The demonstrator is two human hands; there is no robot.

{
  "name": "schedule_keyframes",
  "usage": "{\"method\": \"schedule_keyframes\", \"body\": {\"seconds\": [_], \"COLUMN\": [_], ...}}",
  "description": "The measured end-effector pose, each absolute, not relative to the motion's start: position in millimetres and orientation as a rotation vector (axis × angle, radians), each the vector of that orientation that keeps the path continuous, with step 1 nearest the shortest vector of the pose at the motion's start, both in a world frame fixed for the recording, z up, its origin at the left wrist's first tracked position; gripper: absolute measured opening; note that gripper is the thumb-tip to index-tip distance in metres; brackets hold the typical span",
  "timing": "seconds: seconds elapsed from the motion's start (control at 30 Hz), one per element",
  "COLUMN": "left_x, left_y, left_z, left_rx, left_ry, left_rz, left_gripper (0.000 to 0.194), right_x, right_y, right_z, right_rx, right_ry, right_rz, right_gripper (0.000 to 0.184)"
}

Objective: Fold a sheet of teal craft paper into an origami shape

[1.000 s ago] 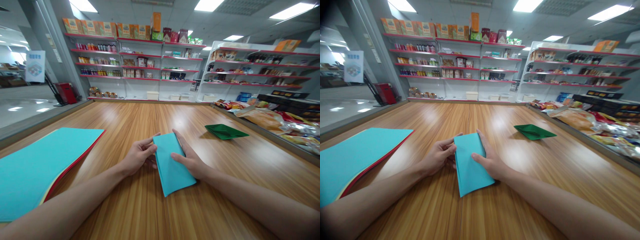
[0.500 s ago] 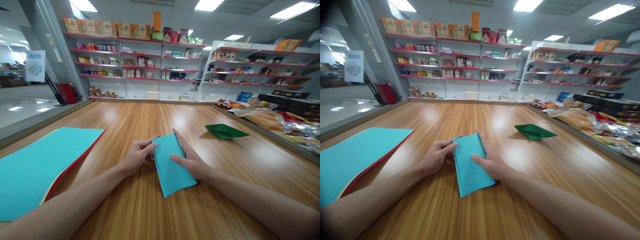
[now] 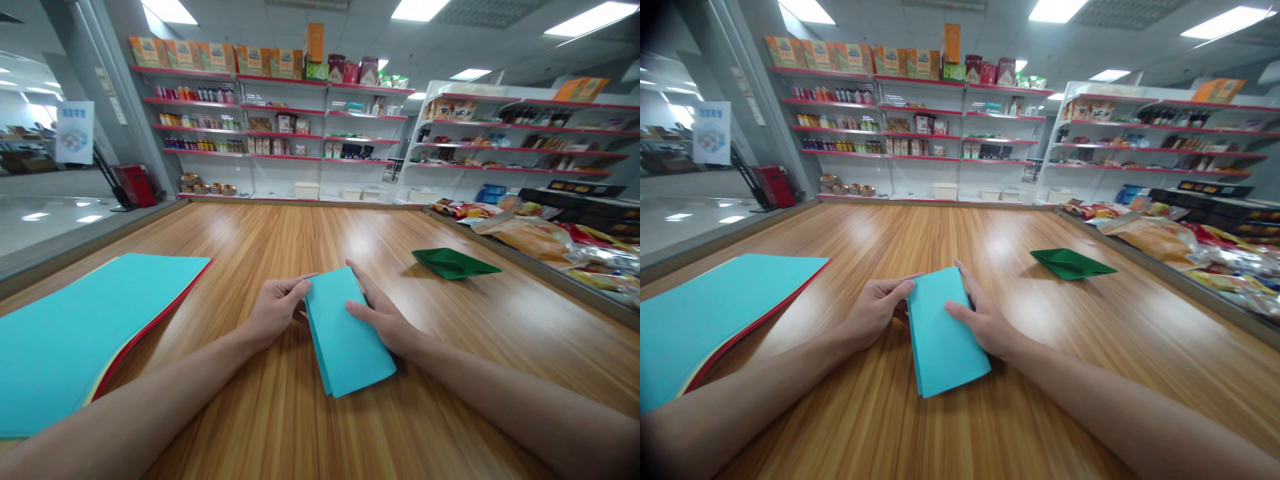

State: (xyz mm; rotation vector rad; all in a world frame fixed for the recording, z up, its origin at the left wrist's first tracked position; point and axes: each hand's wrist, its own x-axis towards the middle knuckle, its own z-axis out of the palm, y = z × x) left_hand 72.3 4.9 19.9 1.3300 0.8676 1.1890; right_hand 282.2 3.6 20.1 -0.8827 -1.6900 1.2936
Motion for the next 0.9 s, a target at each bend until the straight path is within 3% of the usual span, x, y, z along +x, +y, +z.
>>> {"method": "schedule_keyframes", "body": {"seconds": [0.13, 0.27, 0.9], "left_x": [71.6, 73.8, 72.9], "left_y": [4.3, 3.6, 8.6], "left_z": [19.3, 18.2, 12.4], "left_rx": [1.340, 1.305, 1.409], "left_ry": [0.804, 0.783, 0.791], "left_rz": [1.104, 1.007, 0.904], "left_gripper": [0.045, 0.040, 0.046], "right_x": [282.2, 282.1, 279.8], "right_y": [4.0, 4.4, 2.3], "right_z": [22.0, 20.8, 19.0], "right_rx": [-0.934, -0.925, -0.959], "right_ry": [-1.561, -1.503, -1.665], "right_rz": [1.524, 1.526, 1.255], "right_gripper": [0.054, 0.047, 0.040]}}
